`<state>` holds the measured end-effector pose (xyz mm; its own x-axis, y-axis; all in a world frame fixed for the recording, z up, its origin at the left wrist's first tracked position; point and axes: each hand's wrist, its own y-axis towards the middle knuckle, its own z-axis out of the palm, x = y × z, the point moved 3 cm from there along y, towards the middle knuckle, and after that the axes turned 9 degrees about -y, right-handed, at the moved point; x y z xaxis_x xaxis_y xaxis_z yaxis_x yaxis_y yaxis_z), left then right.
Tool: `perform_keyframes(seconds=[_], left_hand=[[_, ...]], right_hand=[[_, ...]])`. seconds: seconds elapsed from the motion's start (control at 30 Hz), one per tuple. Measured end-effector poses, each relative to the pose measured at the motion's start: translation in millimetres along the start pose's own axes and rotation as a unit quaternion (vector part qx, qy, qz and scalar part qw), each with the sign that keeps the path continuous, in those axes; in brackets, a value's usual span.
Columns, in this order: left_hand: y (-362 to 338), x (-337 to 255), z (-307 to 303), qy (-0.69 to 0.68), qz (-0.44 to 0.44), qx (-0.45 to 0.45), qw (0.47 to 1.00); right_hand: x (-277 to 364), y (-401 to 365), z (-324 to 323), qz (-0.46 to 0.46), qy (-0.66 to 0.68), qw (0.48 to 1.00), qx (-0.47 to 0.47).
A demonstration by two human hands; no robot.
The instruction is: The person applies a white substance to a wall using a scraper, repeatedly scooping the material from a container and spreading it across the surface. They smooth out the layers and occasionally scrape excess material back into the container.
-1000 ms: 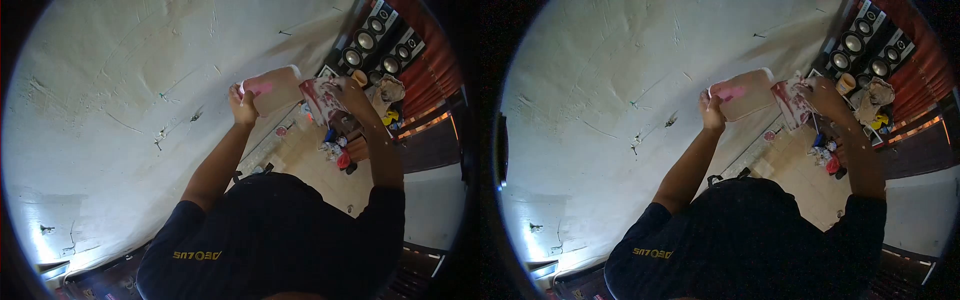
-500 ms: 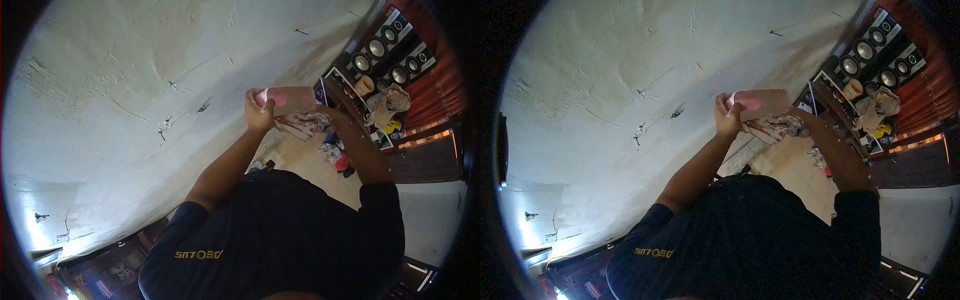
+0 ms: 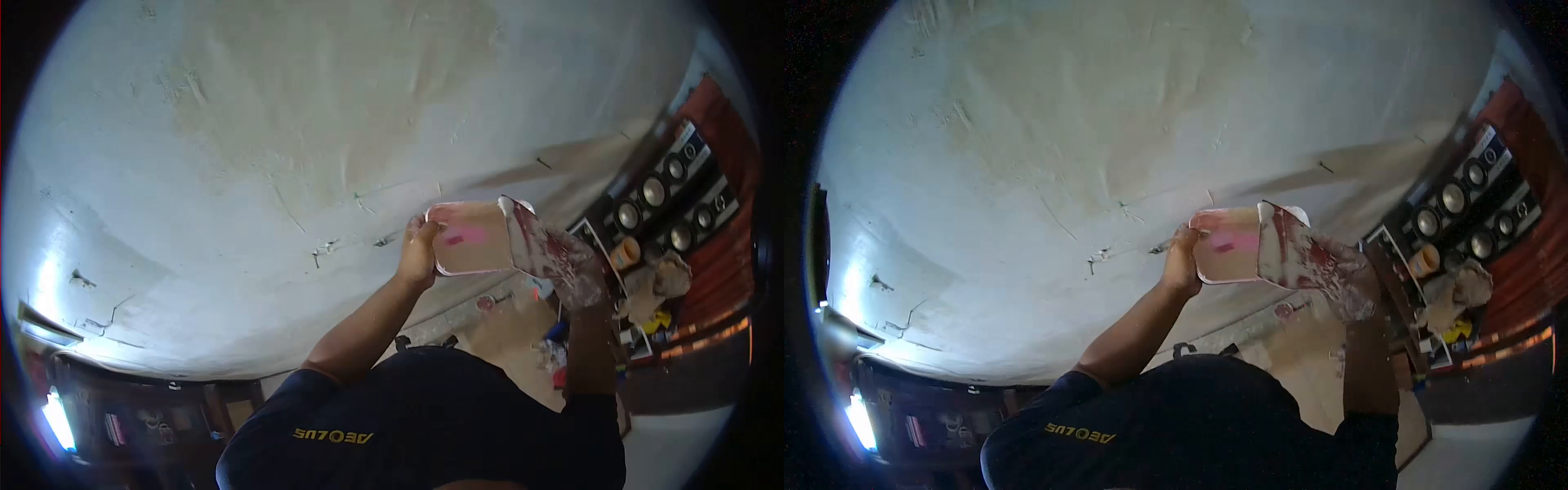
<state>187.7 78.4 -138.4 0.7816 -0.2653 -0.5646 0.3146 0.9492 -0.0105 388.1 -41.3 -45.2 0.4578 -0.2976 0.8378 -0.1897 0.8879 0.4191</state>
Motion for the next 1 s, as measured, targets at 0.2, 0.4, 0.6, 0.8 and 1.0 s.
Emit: perform_keyframes(seconds=[0.2, 0.4, 0.6, 0.8, 1.0], left_hand=[[-22, -51, 26, -0.03, 0.041, 0.063, 0.997], [-39, -69, 0, -0.061, 0.08, 0.002, 0.995], [-65, -82, -16, -0.043, 0.098, 0.022, 0.994], [-93, -92, -31, -0.072, 0.101, -0.011, 0.992], [-115, -102, -44, -0.058, 0.133, -0.016, 0.989]], right_hand=[[6, 34, 7, -0.066, -0.135, 0.988, -0.041], [13, 87, 52, -0.095, -0.285, 0.946, -0.125], [9, 142, 61, -0.139, -0.367, 0.916, -0.087], [10, 164, 103, -0.154, -0.224, 0.949, -0.162], [2, 176, 94, -0.198, -0.15, 0.965, -0.085]])
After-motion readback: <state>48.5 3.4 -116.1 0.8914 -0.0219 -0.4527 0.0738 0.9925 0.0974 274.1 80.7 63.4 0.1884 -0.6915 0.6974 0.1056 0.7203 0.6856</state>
